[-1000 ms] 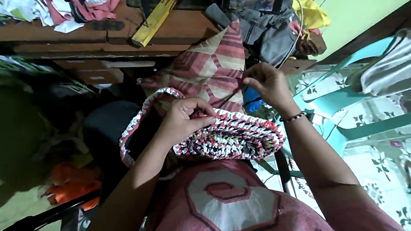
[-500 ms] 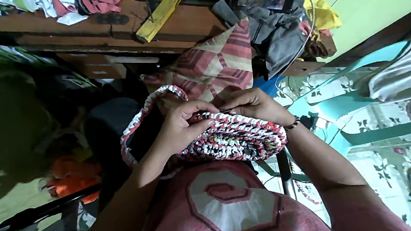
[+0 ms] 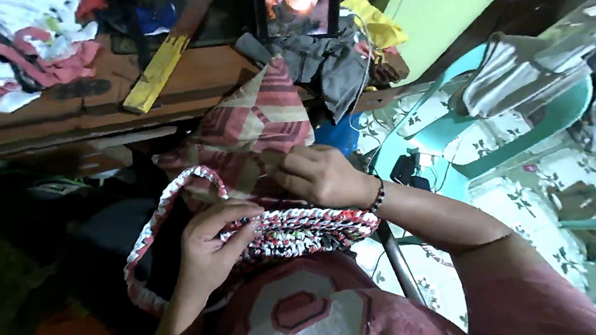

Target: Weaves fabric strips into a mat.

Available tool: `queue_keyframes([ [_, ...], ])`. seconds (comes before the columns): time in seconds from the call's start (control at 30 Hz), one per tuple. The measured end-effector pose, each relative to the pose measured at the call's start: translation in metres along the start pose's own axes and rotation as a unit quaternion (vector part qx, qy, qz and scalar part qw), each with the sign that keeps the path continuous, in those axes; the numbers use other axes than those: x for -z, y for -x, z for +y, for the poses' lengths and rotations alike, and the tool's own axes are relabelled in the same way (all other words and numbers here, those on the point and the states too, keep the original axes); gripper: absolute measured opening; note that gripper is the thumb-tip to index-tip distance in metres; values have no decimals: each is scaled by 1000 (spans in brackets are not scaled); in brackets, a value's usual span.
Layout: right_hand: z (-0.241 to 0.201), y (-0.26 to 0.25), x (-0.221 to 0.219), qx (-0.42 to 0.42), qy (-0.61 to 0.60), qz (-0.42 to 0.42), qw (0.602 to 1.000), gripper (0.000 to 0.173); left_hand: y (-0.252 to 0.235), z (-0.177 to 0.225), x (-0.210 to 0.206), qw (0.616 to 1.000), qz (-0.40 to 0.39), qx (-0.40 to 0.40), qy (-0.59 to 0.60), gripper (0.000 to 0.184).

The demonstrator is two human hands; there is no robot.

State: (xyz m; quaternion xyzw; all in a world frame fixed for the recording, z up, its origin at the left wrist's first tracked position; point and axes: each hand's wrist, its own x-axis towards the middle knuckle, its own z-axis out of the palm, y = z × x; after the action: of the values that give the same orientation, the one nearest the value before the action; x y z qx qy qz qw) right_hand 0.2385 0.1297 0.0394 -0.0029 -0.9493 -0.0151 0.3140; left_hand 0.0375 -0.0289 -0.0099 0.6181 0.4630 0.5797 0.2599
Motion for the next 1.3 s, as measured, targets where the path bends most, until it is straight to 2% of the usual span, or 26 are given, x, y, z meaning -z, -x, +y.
queue_keyframes([
  [0.23,-11,-19,2,32,12,-32,999,16,2,0,0,1000,4,-7,-3,17],
  [0.33,-8,-15,-1,-30,-85,-29,996,11,2,0,-2,1000,7,-5,0,17],
  [0.4,-3,-9,-6,-109,-220,-30,969,13,0,2,-4,1000,12,2,-1,16],
  [0.47,1,2,-15,-171,-348,-25,921,12,-1,3,-7,1000,24,14,4,14],
  [0.53,4,15,-25,-214,-433,-13,875,11,-3,3,-9,999,35,23,7,16],
  [0.6,7,26,-34,-226,-477,0,850,11,-4,3,-12,998,42,37,14,20],
  [0.77,10,34,-41,-192,-498,8,846,11,-7,3,-14,998,34,47,32,21],
  [1.03,10,41,-45,-188,-530,14,827,10,-10,-1,-13,1000,17,18,19,10],
  [1.3,6,42,-41,-203,-549,3,811,9,-11,-1,-12,999,10,20,32,9],
])
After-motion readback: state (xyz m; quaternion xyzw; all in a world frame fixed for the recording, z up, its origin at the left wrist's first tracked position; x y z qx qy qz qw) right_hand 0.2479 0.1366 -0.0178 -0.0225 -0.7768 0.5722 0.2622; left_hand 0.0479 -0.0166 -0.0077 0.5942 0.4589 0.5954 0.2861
